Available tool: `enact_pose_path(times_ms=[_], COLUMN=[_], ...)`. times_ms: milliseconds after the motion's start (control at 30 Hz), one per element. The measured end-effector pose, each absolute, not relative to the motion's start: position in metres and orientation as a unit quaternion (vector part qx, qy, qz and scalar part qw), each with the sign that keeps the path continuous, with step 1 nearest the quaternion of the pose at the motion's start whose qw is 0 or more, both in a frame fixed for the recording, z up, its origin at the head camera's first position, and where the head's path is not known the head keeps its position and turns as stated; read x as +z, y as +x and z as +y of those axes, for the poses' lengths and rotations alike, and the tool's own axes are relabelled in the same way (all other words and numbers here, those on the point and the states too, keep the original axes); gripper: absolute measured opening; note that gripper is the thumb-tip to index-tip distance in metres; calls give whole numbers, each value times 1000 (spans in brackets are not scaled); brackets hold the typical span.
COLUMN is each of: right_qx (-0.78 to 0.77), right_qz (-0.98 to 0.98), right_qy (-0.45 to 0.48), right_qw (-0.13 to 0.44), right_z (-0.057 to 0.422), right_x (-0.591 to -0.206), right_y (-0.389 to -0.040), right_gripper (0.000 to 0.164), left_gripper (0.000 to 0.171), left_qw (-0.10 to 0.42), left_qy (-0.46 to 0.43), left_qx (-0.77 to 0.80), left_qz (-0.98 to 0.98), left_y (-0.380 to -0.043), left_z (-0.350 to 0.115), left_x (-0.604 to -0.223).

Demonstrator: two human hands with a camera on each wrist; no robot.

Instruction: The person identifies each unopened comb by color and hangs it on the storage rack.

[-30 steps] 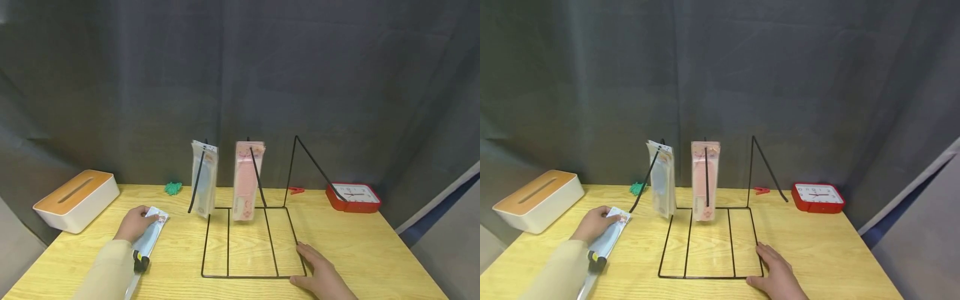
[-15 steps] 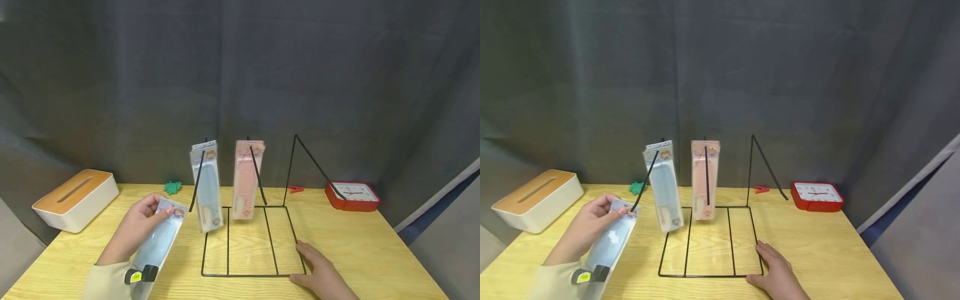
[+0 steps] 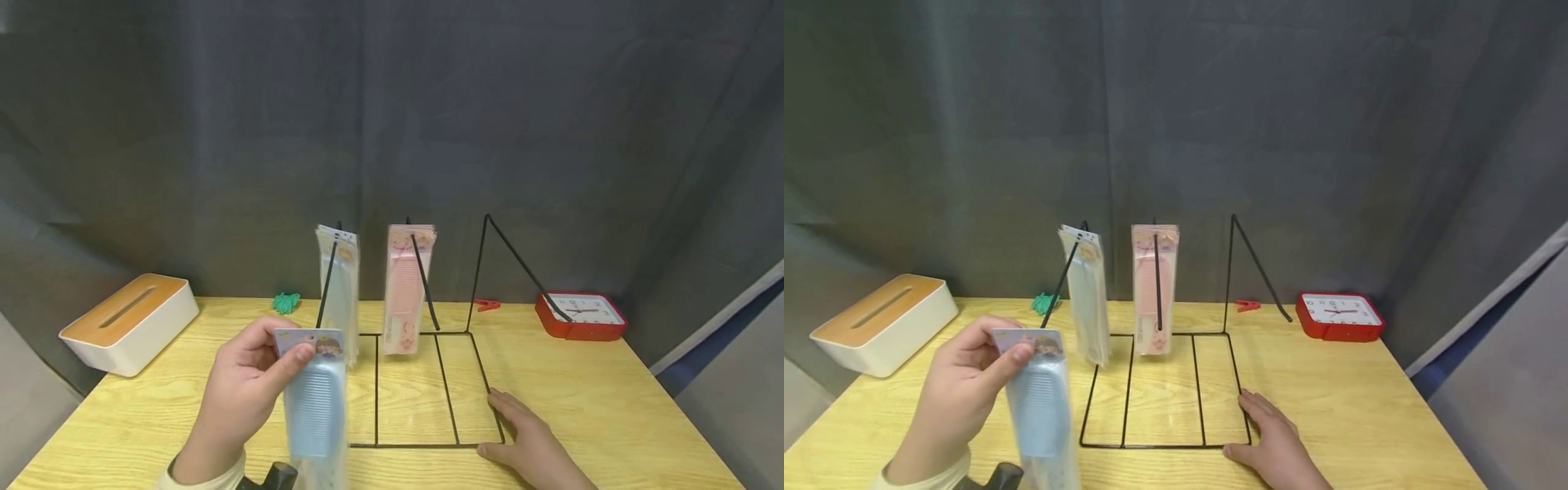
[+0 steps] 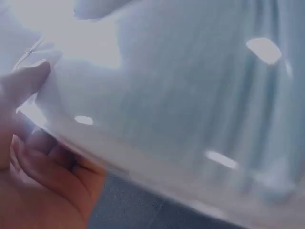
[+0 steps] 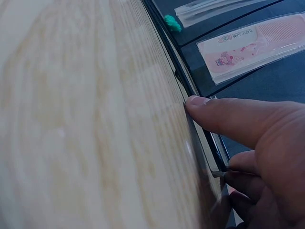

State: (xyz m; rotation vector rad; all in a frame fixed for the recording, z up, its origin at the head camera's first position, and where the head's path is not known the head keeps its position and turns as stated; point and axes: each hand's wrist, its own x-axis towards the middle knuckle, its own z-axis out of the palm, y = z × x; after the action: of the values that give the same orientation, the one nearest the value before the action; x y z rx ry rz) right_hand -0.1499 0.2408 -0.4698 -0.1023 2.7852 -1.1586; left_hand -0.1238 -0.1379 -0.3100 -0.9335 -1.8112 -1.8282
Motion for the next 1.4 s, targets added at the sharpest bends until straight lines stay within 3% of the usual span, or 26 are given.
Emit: enact_pose_path(times_ms=[267,833,1200,1300,1400], right_qx=[-385,-388,-386,-390,-392], right_qz=[920,918,919,917,917], right_qy=[-30,-24,-20,-25,-29], right_qw=[65,72,77,75,75], right_z=[240,240,242,242,242], right_x=[-469,-470,-471,-472,-471], right_y=[-150,-152,-153,-153,-153], right_gripper=[97,98,99,98,98], left_gripper=[18,5,25,20,27], left_qw=[201,177,57,43,41], left_qy=[-315,-266,-192,-147,-111], left_qx=[-650,-620,-618,-620,-635], left_qz=[-661,-717,-760,-769,-764], left_y=[-126,-146,-189,-198,-204], left_z=[-135,-135,-131,-133,-135], left_x=[-311,-323,-369,-384,-397])
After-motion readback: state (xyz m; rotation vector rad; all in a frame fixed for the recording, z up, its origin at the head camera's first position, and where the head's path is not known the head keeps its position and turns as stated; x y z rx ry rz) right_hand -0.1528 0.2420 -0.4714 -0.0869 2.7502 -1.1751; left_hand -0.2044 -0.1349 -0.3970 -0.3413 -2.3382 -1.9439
